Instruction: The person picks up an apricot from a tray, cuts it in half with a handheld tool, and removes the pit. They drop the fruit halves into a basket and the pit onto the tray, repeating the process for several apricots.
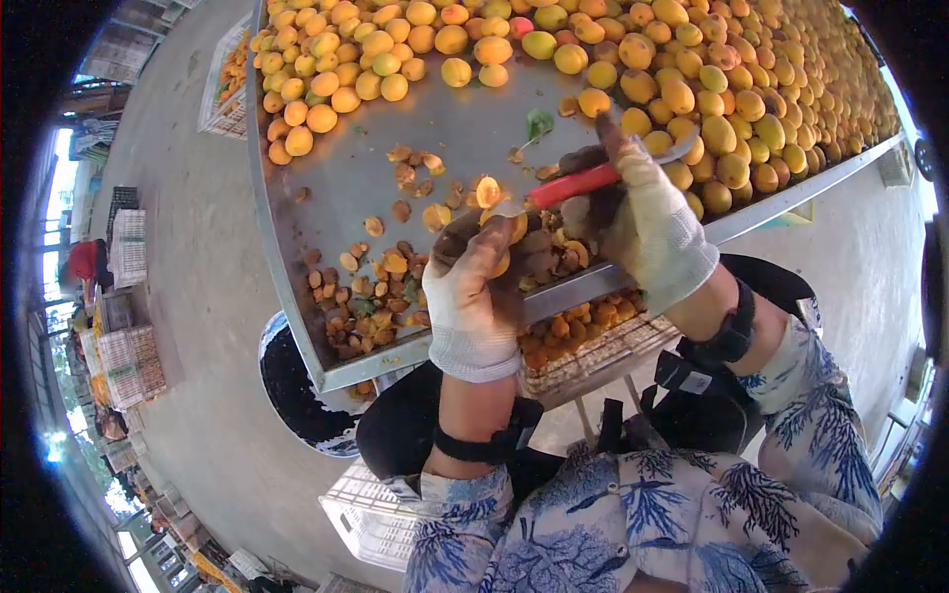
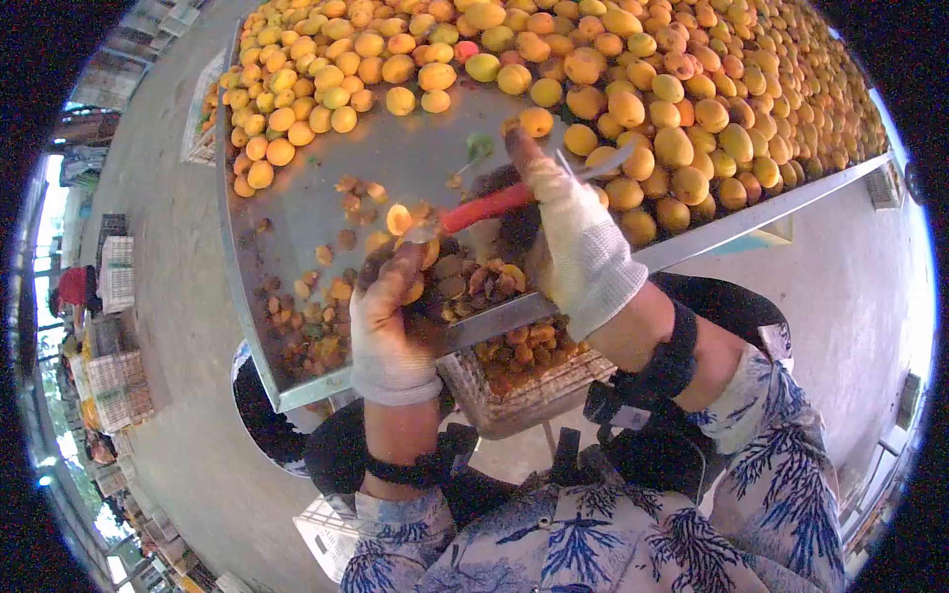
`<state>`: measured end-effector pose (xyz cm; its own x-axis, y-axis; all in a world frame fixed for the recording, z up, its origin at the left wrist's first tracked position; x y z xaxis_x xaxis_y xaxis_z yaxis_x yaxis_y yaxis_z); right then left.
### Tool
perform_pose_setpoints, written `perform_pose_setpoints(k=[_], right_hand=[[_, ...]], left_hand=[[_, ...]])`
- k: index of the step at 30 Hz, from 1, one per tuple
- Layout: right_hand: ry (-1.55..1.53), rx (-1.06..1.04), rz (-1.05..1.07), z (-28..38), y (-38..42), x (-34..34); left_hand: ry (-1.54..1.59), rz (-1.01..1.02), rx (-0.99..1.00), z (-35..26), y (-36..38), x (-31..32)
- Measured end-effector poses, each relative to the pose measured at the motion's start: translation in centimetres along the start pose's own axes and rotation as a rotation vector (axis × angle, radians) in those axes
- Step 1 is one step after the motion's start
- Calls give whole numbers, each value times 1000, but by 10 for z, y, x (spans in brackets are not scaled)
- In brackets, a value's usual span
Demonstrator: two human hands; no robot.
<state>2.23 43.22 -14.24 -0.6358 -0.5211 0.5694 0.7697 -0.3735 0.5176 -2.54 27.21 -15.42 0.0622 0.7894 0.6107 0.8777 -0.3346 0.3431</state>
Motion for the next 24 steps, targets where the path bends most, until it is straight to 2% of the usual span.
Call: perform_pose_setpoints(k=[1,3,5,7,9,11,12,14,17,18,19,21,23,24], right_hand=[[1,0,1,0,-7,-3],[126,-466,113,43,-10,3],[211,-524,172,75,17,31],[926,-285,107,62,13,37],[1303,-639,321,54,30,71],[1291,-840,511,37,45,85],[1626,-833,523,24,46,87],[1720,-830,529,14,42,82],[1853,-839,542,11,41,81],[1914,-820,578,6,43,83],[1976,-800,614,3,44,84],[1987,-864,580,1,44,83],[2040,-737,573,-10,35,78],[1888,-900,528,1,44,83]], left_hand=[[15,-28,1,1,0,-7],[31,-56,0,0,2,-11],[-9,-7,-33,-2,5,-3],[-14,-19,-63,0,8,-2],[-25,-26,-99,6,8,-4],[-91,68,10,2,6,-3],[-93,70,3,2,8,-4],[-551,206,266,-20,16,11],[-722,253,269,-9,15,11],[-628,222,267,-11,15,10],[-441,68,-6,2,16,-2],[-395,31,-69,5,17,-1],[-297,-10,-93,9,15,-7],[-202,-64,-115,13,15,-14]])
Point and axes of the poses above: each hand's wrist, its own y-axis away from the middle knuckle, its own x-axis out of the palm, z = x × y, the point moved 10 cm from there along -y, towards the middle knuckle, and after that the axes turned 4 degrees about x, right-handed, at the moved point
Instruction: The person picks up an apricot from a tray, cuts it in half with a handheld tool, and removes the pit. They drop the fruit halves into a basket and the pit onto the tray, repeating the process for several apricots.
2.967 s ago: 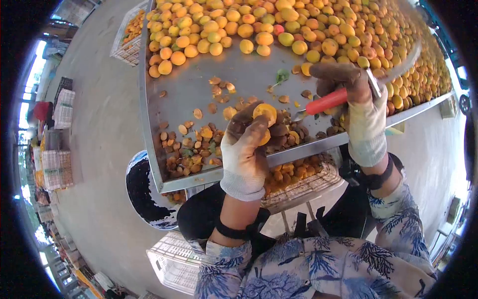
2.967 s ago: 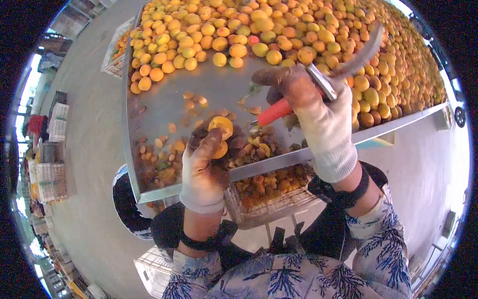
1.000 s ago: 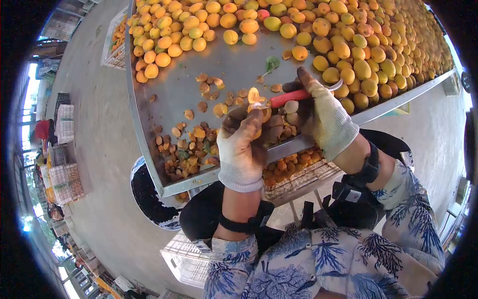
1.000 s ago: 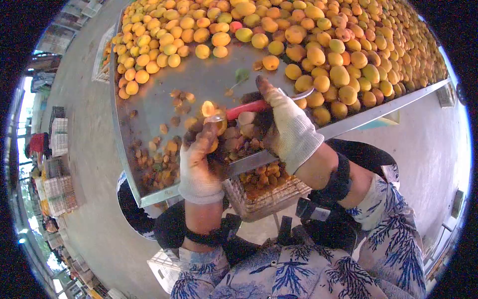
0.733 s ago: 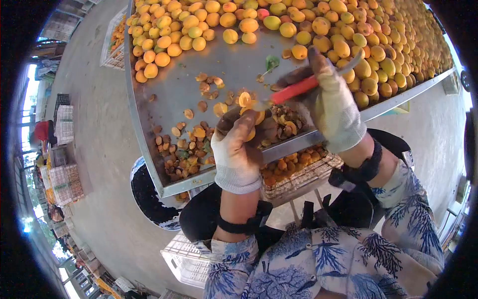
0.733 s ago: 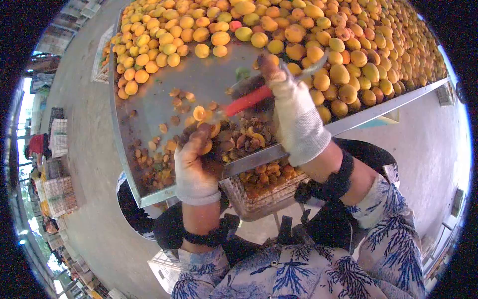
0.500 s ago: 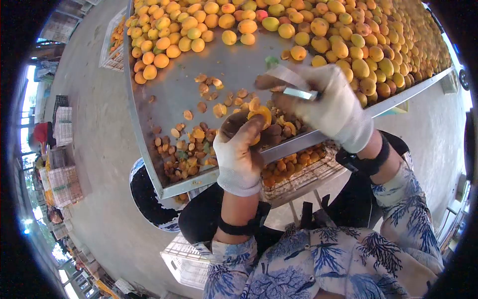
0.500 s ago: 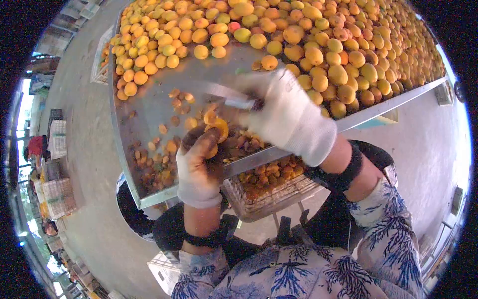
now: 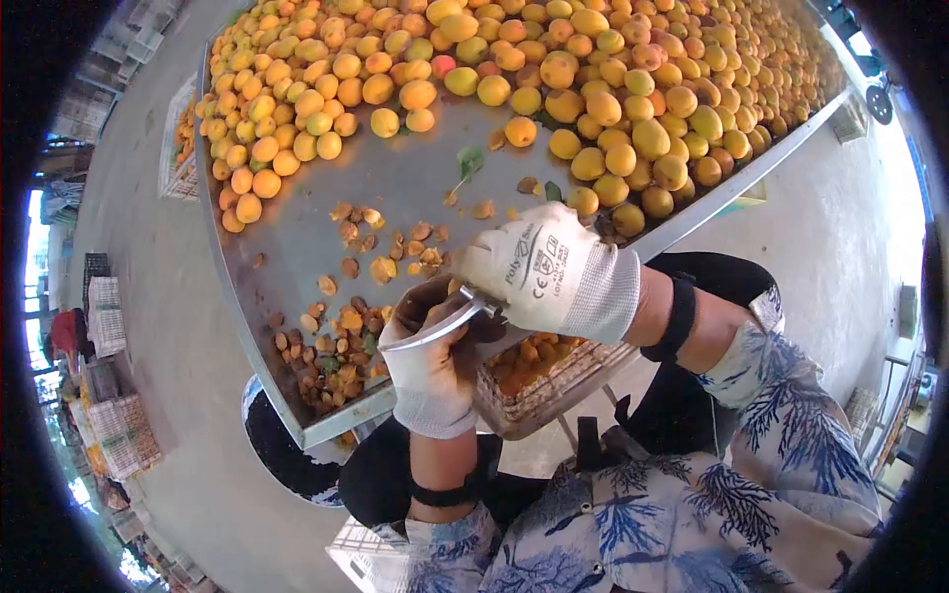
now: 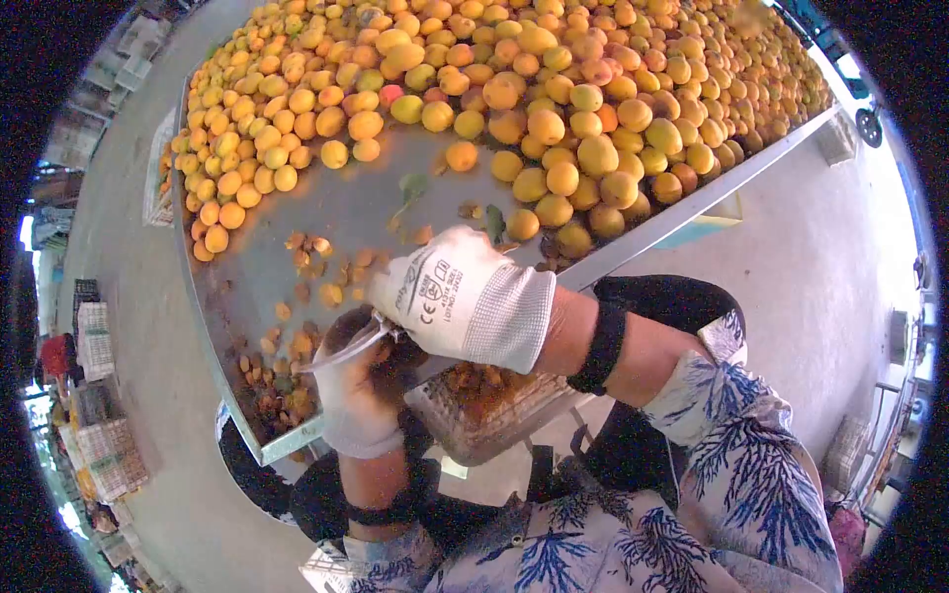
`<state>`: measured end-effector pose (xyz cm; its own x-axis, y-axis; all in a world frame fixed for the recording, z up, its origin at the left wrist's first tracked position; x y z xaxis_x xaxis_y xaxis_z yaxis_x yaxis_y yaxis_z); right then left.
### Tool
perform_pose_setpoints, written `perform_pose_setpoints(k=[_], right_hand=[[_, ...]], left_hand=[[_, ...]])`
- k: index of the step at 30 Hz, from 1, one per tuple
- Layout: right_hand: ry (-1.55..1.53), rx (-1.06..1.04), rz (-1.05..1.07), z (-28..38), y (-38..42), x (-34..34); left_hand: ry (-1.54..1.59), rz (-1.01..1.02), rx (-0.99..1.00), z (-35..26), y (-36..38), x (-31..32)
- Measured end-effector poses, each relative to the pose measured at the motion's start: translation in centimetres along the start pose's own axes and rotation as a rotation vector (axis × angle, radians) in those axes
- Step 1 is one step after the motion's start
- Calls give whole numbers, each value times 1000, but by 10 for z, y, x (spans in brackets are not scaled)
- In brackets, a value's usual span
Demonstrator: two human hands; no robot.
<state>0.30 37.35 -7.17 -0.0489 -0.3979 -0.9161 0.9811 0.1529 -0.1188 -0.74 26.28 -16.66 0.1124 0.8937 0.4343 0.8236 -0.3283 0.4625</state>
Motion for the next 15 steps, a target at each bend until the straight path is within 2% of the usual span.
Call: perform_pose_setpoints(k=[1,3,4,5,7,8,10,11,13,14,15], right_hand=[[3,0,-3,-2,3,0],[-199,96,-111,-13,5,-14],[-174,187,-198,-21,6,-30],[-154,245,-261,-37,4,-32],[-57,492,9,-76,2,-25],[7,558,-40,-91,4,-34],[115,632,-124,-114,0,-56],[-19,670,-165,-123,-2,-62],[103,585,-261,-136,-17,-68],[106,583,-261,-143,-23,-63],[154,639,-99,-150,-31,-47]], left_hand=[[0,4,3,1,0,-3],[14,146,81,-12,2,11],[-113,151,-16,-10,10,16],[-109,151,-14,-13,12,21],[-702,551,46,-4,30,58],[-811,672,97,-1,38,71],[-773,684,90,-3,43,80],[-744,693,69,-2,44,82],[-710,682,99,0,39,80],[-683,629,92,-2,34,76],[-656,577,88,-5,28,73]])
Point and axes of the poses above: each hand's wrist, its own y-axis away from the middle knuckle, its own x-axis out of the palm, z = x × y, the point moved 10 cm from there along -y, towards the middle knuckle, and after that the axes turned 4 degrees about x, right-handed, at the moved point
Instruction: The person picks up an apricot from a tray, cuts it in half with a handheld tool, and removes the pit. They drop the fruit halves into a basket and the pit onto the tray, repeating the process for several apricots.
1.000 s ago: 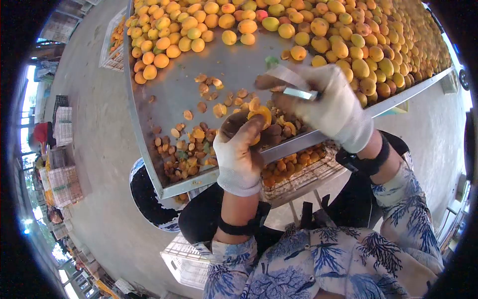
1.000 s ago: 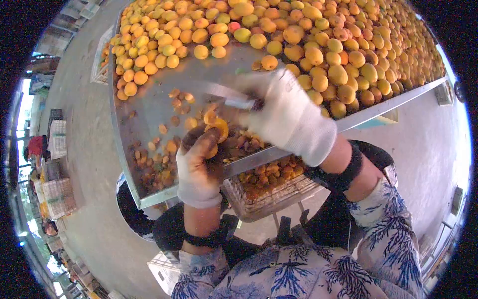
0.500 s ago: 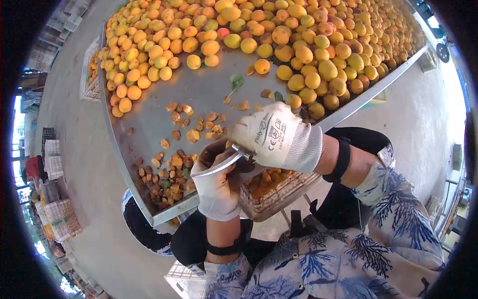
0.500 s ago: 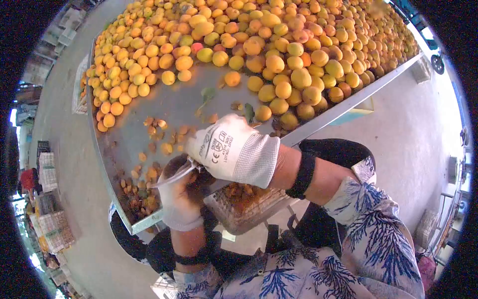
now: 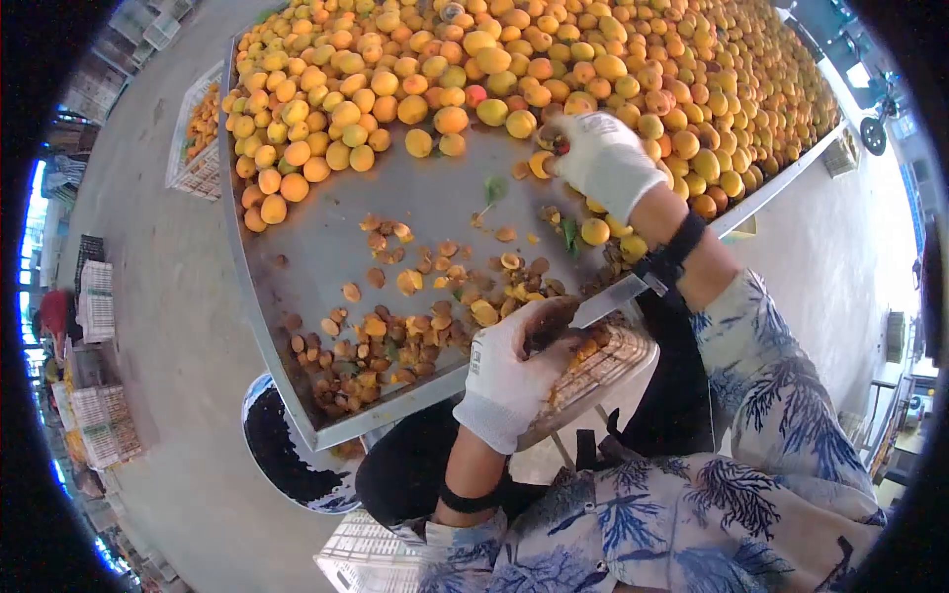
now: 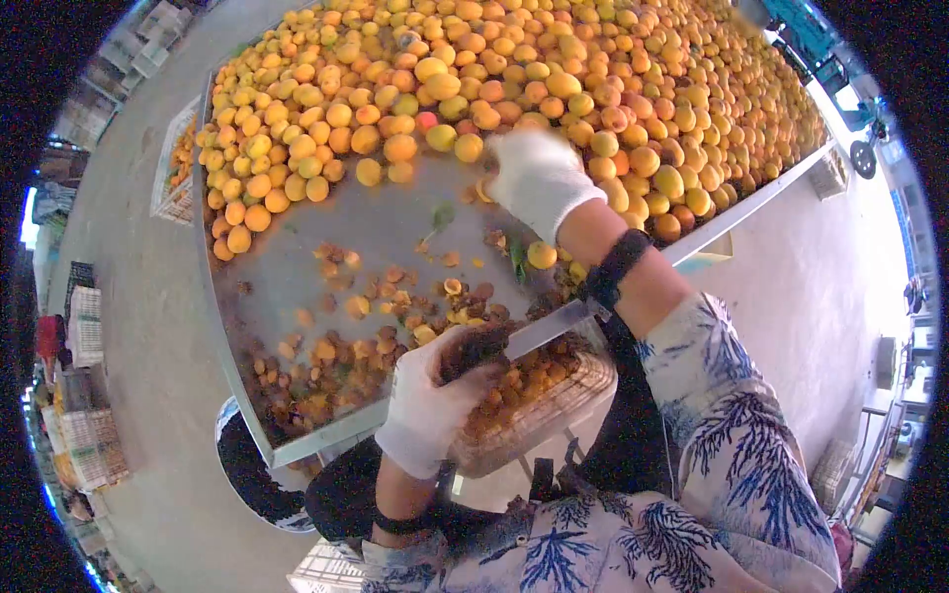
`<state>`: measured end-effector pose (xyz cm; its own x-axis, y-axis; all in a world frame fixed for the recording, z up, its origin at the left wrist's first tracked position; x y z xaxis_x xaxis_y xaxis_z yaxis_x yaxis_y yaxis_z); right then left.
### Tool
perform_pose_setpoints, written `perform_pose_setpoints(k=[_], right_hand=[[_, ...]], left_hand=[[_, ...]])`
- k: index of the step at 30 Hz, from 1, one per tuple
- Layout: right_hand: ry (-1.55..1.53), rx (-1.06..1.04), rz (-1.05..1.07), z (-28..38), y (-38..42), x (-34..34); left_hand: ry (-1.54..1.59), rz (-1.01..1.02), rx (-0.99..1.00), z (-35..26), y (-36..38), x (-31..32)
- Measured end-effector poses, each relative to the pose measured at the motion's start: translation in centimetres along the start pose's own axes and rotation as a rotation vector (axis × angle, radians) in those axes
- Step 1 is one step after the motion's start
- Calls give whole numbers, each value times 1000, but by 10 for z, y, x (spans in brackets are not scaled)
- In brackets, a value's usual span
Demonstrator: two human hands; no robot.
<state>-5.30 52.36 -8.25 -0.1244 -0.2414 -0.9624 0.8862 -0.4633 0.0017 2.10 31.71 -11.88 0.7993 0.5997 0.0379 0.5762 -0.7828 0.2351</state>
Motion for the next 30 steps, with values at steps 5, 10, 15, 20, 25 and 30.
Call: perform_pose_setpoints(k=[5,10,15,20,25,30], right_hand=[[150,-72,93,-14,-23,54],[-609,145,394,21,22,24],[-821,207,602,56,72,22],[-1049,163,534,56,88,21],[-886,-20,322,37,90,-2],[-830,-204,308,49,110,-7]], left_hand=[[70,-72,22,-1,-4,-18],[141,-357,152,-13,-1,-48],[85,-505,180,-9,-1,-57],[472,-522,210,3,-1,-51],[631,-570,202,3,2,-57],[597,-589,179,2,1,-62]])
Point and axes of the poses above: each hand's wrist, its own y-axis away from the middle knuckle, its own x-axis out of the palm, z = x × y, the point moved 10 cm from there along -y, towards the middle knuckle, and after that the axes turned 4 degrees about x, right-handed, at the moved point
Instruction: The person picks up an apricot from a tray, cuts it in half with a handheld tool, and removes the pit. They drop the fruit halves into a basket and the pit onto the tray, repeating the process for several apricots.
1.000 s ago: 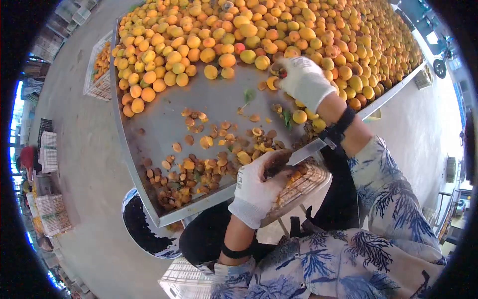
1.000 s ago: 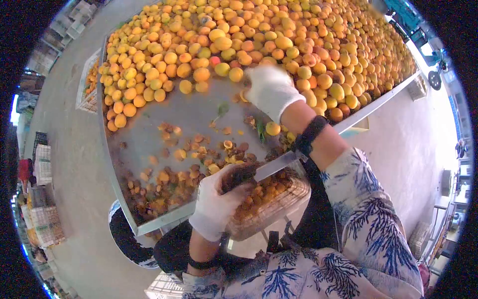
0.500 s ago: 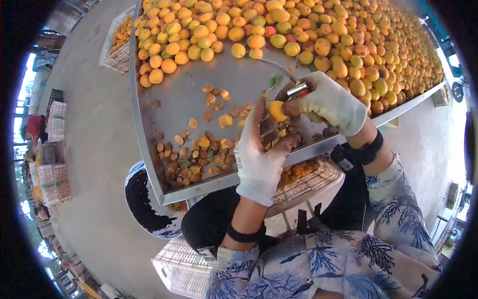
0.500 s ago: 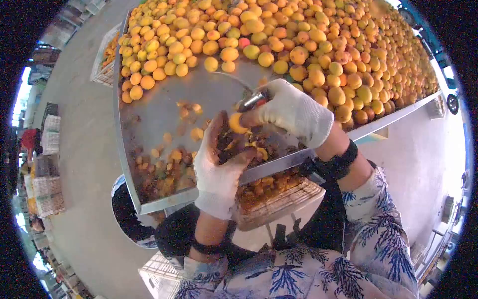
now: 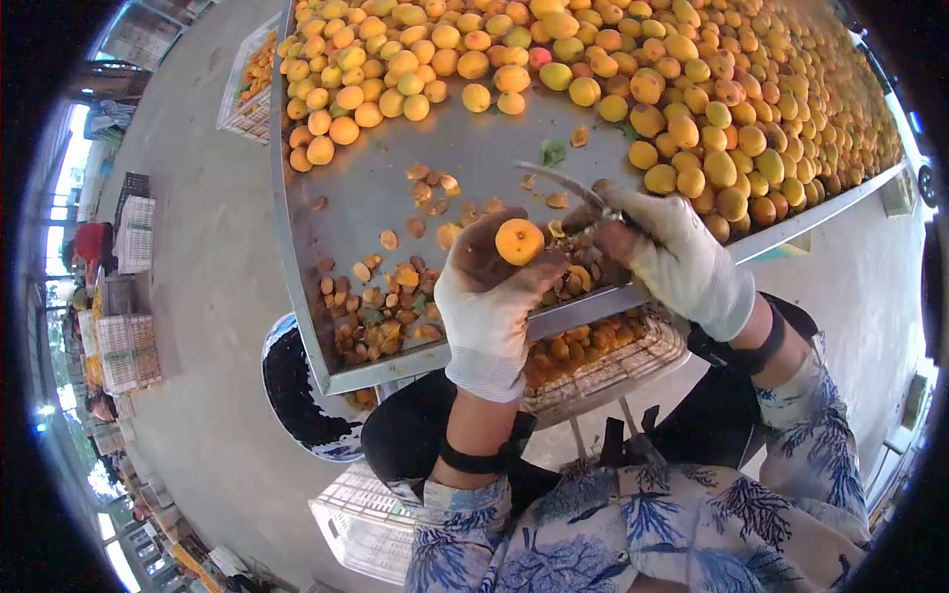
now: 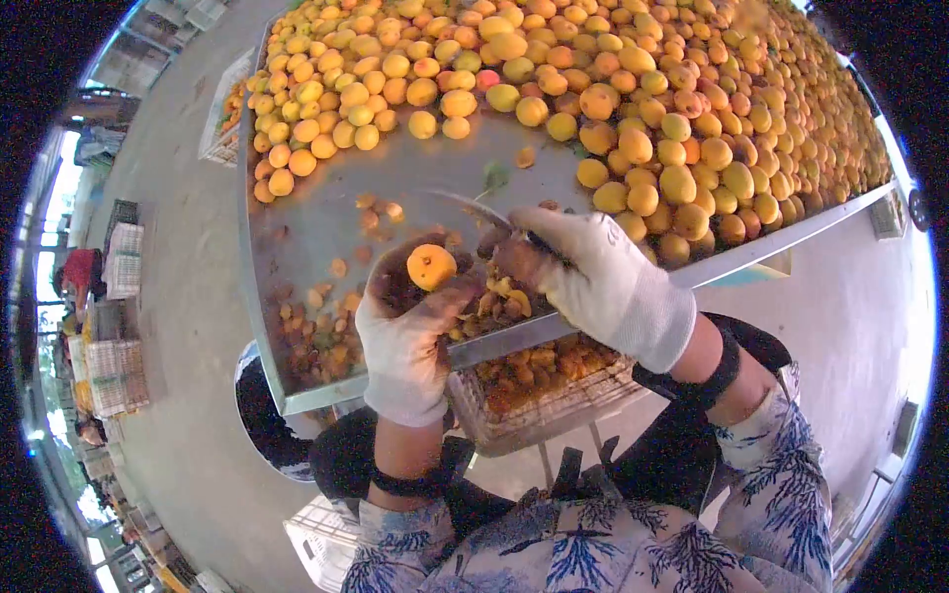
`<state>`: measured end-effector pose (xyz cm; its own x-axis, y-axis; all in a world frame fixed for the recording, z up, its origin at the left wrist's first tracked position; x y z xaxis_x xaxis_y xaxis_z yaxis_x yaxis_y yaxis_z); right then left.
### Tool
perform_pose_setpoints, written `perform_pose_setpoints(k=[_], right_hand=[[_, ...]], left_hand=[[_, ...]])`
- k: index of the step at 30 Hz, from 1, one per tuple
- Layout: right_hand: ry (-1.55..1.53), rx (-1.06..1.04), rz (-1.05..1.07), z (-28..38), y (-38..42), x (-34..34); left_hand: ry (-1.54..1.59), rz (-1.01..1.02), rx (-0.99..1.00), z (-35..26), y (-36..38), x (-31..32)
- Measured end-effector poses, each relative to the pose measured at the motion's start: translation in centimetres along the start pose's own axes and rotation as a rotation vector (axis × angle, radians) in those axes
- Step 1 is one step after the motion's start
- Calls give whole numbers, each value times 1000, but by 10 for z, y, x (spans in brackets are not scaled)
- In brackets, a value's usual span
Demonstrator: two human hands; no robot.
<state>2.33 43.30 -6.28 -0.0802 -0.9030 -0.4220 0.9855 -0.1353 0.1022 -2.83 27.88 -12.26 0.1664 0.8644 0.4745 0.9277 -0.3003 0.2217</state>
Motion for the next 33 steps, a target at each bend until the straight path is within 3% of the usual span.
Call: perform_pose_setpoints(k=[2,13,16,22,33], right_hand=[[128,1,65,3,5,9],[176,-109,136,17,14,28],[265,-29,143,11,14,32],[158,27,96,12,10,26],[181,-12,99,14,9,35]], left_hand=[[-25,-13,-3,-1,0,-1],[-71,-93,22,-7,2,-13],[-60,-81,9,-3,3,-15],[179,-25,-78,-4,5,-10],[181,-38,-23,0,0,-20]])
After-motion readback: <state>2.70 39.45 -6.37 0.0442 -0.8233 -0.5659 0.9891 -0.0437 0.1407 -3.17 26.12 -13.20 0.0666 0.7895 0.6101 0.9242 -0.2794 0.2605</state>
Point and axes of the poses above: each hand's wrist, its own y-axis away from the middle knuckle, its own x-axis out of the palm, z = x × y, the point moved 10 cm from there along -y, towards the middle knuckle, and after that the axes turned 4 degrees about x, right-handed, at the moved point
